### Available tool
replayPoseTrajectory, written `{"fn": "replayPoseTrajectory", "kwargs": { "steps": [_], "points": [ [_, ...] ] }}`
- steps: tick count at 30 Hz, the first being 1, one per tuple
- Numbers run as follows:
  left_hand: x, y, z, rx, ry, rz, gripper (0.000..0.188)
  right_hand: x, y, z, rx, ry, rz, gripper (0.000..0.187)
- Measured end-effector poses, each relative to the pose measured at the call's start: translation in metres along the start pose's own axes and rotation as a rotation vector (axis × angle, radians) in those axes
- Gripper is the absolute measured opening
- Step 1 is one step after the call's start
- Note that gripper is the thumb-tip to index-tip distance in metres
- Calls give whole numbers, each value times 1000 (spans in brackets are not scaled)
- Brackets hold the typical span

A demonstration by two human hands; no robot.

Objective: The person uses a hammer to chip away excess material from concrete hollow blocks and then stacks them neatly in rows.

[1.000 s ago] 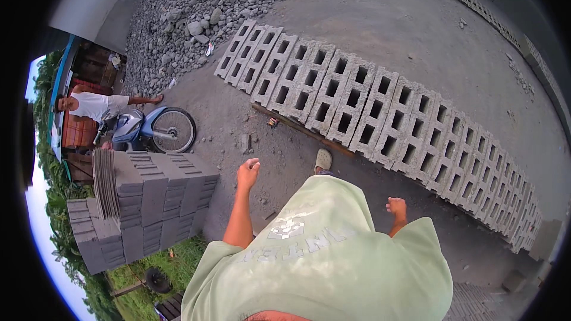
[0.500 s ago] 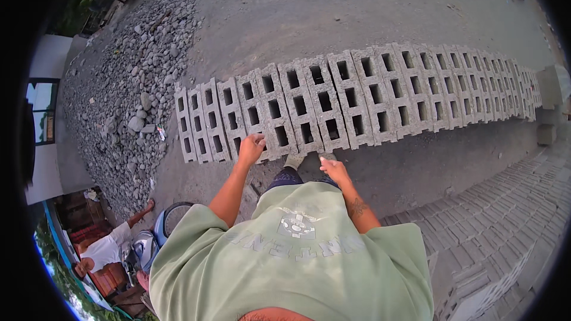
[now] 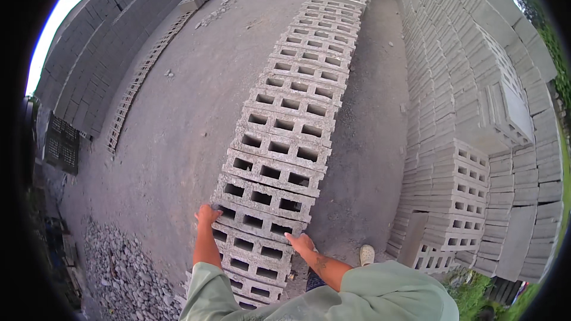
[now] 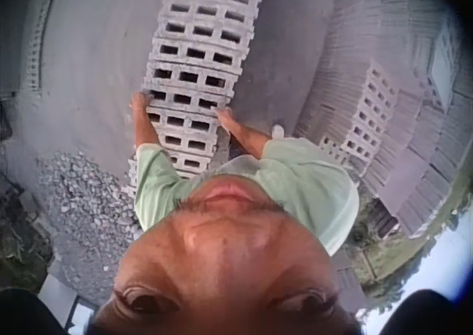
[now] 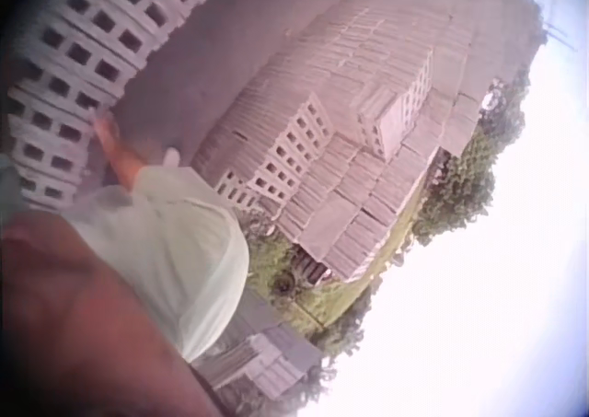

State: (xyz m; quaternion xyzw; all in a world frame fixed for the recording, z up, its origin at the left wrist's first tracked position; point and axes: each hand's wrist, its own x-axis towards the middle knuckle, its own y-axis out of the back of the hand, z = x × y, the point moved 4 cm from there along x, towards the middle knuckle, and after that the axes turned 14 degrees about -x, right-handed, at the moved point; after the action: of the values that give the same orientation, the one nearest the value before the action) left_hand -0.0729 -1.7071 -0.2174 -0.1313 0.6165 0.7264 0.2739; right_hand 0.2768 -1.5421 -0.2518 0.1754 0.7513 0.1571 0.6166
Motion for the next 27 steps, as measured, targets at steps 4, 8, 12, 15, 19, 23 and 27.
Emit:
{"fn": "replayPoseTrajectory", "kwargs": {
  "steps": [4, 8, 12, 15, 19, 23, 27],
  "points": [
    [13, 3, -13, -12, -5, 50, 45, 18, -18, -7, 48, -28, 162, 69],
    [-36, 19, 4, 42, -191, 346, 41, 33, -8, 8, 221, -2, 188, 52],
    [-90, 10, 50, 173, -244, 403, 42, 39, 16, 56, 236, 122, 256, 50],
    [-129, -16, 89, 175, -337, 375, 44, 6, 63, 117, 227, 114, 364, 48],
    [-196, -65, 136, 157, -409, 350, 46, -22, 110, 216, 163, 81, 481, 46],
    [-288, -135, 207, 121, -531, 325, 50, -71, 164, 337, 165, -19, 501, 46],
    [-360, -232, 258, 123, -602, 204, 50, -86, 185, 473, 127, -160, 642, 44]
  ]
}}
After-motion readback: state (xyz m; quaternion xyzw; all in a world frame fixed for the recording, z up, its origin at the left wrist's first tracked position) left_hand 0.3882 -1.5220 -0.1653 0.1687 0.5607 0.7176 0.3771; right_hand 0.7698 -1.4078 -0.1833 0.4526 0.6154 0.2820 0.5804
